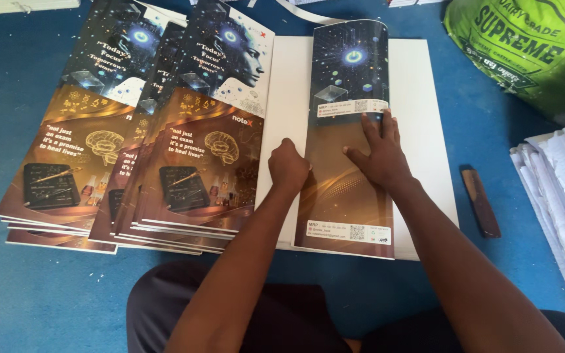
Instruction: The person inserts a printed cover sheet into a stack of white paper, folds it over the edge, and presses it down to secure it. This process is repeated for multiple notebooks.
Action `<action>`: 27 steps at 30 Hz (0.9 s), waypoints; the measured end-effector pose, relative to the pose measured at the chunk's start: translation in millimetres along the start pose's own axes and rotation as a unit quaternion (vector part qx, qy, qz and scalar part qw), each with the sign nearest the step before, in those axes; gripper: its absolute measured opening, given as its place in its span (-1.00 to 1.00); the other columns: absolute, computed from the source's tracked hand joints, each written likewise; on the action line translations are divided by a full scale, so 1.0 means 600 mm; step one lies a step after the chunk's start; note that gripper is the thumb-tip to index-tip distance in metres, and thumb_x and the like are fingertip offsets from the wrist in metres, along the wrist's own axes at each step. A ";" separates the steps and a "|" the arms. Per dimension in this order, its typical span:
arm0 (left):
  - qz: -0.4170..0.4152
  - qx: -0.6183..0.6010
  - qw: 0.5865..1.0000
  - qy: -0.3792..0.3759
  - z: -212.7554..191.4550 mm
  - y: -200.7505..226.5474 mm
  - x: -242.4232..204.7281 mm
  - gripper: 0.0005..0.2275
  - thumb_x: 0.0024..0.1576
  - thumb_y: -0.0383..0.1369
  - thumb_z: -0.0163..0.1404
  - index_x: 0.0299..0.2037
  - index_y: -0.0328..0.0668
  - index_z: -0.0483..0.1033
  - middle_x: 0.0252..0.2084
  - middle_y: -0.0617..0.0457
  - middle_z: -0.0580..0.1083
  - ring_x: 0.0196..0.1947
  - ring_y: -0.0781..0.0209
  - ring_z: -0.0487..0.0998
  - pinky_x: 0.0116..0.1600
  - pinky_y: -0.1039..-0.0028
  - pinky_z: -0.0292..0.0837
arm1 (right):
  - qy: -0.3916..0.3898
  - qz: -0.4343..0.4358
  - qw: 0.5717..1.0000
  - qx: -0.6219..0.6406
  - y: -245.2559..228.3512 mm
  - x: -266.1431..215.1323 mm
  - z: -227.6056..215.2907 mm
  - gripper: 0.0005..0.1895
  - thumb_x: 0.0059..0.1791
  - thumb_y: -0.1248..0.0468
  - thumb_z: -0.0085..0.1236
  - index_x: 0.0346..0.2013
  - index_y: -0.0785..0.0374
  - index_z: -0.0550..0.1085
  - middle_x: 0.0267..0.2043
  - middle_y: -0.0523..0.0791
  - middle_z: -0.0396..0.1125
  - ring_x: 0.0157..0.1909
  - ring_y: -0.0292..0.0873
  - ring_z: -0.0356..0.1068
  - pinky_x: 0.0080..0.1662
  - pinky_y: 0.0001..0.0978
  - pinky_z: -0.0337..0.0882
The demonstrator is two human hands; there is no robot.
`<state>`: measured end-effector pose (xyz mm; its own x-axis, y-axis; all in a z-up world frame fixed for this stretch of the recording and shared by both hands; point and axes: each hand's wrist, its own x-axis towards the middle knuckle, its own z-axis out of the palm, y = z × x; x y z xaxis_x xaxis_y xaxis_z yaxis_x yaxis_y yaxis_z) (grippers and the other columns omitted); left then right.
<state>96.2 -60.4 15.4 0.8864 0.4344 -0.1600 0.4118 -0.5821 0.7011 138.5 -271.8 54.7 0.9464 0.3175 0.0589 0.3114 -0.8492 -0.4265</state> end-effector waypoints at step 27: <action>0.044 -0.039 0.998 0.039 -0.002 0.001 -0.012 -0.69 -0.01 -0.58 0.06 -0.02 -0.28 0.46 -0.18 -0.31 0.57 -0.10 -0.29 0.61 0.02 0.10 0.51 | -0.018 -0.001 0.994 -0.110 -0.007 0.010 0.019 -0.02 -0.05 -0.29 0.10 0.52 0.06 0.04 0.58 0.29 -0.40 0.57 0.42 -0.41 0.39 0.17 0.05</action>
<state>89.6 -63.0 18.0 0.8979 0.4381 -0.0434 0.3132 -0.5663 0.7624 141.9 -261.5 46.3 0.9432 0.3310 0.0266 0.3286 -0.9189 -0.2180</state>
